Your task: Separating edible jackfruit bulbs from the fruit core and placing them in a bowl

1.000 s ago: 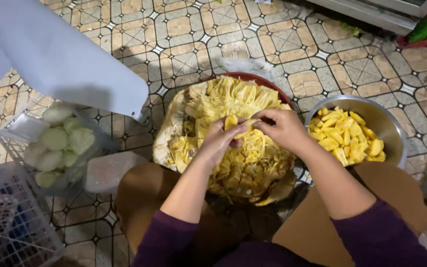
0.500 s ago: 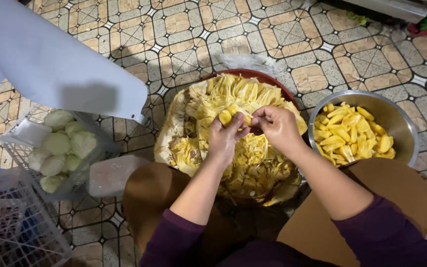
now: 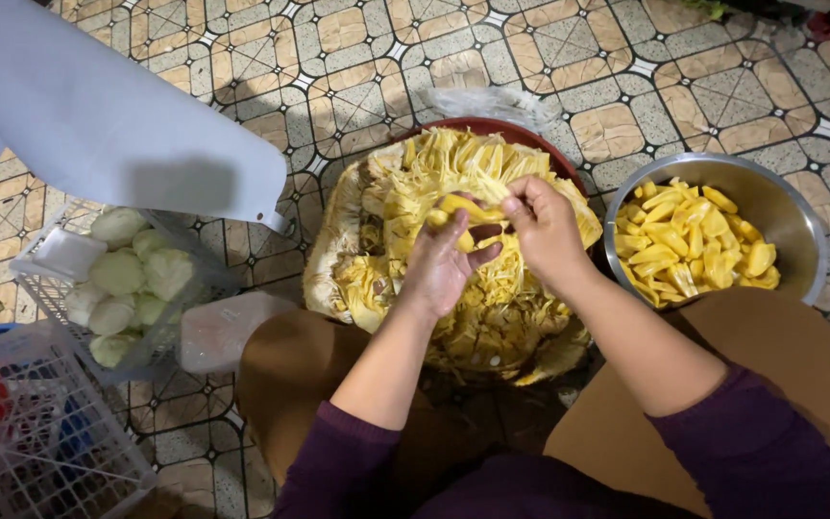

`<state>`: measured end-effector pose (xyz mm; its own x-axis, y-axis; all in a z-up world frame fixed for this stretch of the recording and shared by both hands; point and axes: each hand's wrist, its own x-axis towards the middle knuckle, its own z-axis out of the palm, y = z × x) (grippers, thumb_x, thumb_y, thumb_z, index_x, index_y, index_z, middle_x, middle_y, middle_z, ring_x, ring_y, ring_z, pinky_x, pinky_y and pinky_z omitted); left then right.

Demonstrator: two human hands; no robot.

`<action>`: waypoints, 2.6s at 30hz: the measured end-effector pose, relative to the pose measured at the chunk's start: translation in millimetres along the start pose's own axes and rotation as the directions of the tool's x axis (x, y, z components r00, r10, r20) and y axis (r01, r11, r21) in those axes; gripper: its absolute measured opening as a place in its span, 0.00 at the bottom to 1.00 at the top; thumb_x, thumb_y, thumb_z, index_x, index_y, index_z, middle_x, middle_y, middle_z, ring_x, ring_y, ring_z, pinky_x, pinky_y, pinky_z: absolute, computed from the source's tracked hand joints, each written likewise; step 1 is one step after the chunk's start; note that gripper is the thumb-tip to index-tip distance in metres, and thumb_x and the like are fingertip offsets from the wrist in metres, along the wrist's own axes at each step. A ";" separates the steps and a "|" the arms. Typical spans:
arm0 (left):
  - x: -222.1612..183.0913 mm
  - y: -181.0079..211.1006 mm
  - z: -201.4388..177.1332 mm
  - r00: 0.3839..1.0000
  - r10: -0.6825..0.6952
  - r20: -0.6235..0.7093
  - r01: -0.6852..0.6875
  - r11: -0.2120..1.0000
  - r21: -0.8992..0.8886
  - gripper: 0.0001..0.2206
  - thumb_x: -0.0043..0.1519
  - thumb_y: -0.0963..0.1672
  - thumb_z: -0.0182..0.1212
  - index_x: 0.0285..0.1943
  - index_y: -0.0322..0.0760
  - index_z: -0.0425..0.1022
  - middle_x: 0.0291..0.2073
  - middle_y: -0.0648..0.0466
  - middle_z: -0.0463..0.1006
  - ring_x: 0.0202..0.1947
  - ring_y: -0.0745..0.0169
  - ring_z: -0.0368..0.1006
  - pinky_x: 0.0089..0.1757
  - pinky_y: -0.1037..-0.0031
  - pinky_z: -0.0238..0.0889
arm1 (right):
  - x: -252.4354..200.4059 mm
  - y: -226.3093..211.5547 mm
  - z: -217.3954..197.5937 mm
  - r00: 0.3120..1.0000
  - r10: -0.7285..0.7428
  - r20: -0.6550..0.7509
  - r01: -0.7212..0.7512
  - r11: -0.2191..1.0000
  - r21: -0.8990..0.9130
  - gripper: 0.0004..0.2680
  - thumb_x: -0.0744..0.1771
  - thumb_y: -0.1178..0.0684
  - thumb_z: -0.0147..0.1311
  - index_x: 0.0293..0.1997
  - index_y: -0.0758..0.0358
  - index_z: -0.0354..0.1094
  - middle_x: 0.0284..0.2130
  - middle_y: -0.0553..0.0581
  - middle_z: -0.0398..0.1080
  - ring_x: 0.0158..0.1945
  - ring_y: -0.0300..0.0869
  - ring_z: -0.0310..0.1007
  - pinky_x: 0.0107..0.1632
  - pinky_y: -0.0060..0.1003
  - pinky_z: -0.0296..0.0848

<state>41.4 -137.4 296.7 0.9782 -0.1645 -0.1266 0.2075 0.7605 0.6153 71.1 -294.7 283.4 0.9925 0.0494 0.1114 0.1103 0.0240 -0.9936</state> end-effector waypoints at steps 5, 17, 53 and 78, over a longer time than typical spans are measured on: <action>3.2 -16.3 -16.6 0.967 0.113 -0.229 -0.077 0.984 0.160 0.18 0.57 0.43 0.72 0.53 0.36 0.69 0.40 0.59 0.71 0.38 0.67 0.76 0.42 0.71 0.81 | -18.3 -24.5 17.1 0.992 -0.127 0.018 0.128 0.986 -0.108 0.04 0.70 0.65 0.54 0.38 0.64 0.69 0.25 0.50 0.65 0.33 0.36 0.61 0.38 0.30 0.65; -3.1 1.7 -17.9 0.999 -0.009 0.032 0.007 0.999 0.053 0.19 0.62 0.42 0.62 0.60 0.31 0.66 0.55 0.39 0.76 0.46 0.46 0.79 0.47 0.61 0.79 | 32.2 -1.2 -56.1 1.000 -0.029 -0.001 0.014 0.511 -0.859 0.05 0.71 0.53 0.54 0.49 0.53 0.75 0.33 0.59 0.78 0.46 0.61 0.77 0.52 0.56 0.71; -50.4 29.3 75.6 0.992 -0.090 -0.090 0.122 0.468 0.875 0.38 0.64 0.32 0.47 0.80 0.33 0.29 0.74 0.30 0.41 0.71 0.32 0.50 0.63 0.60 0.61 | -16.8 -44.7 43.4 0.847 0.520 0.109 -0.531 0.837 0.135 0.19 0.72 0.45 0.32 0.73 0.55 0.51 0.59 0.58 0.62 0.58 0.53 0.65 0.57 0.46 0.67; -26.6 -36.1 -10.9 0.572 0.422 0.704 -0.553 -0.436 0.710 0.11 0.63 0.49 0.64 0.51 0.49 0.77 0.38 0.60 0.78 0.35 0.65 0.80 0.37 0.79 0.76 | -20.8 -8.0 -29.7 0.840 0.405 0.361 -0.542 0.670 0.508 0.22 0.71 0.34 0.35 0.59 0.61 0.67 0.54 0.61 0.74 0.48 0.53 0.78 0.38 0.39 0.74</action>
<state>8.0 -153.6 269.5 0.6435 -0.2155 0.7345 -0.6345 -0.6868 0.3544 51.1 -325.6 288.5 0.8594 0.4121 -0.3026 -0.4902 0.4962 -0.7166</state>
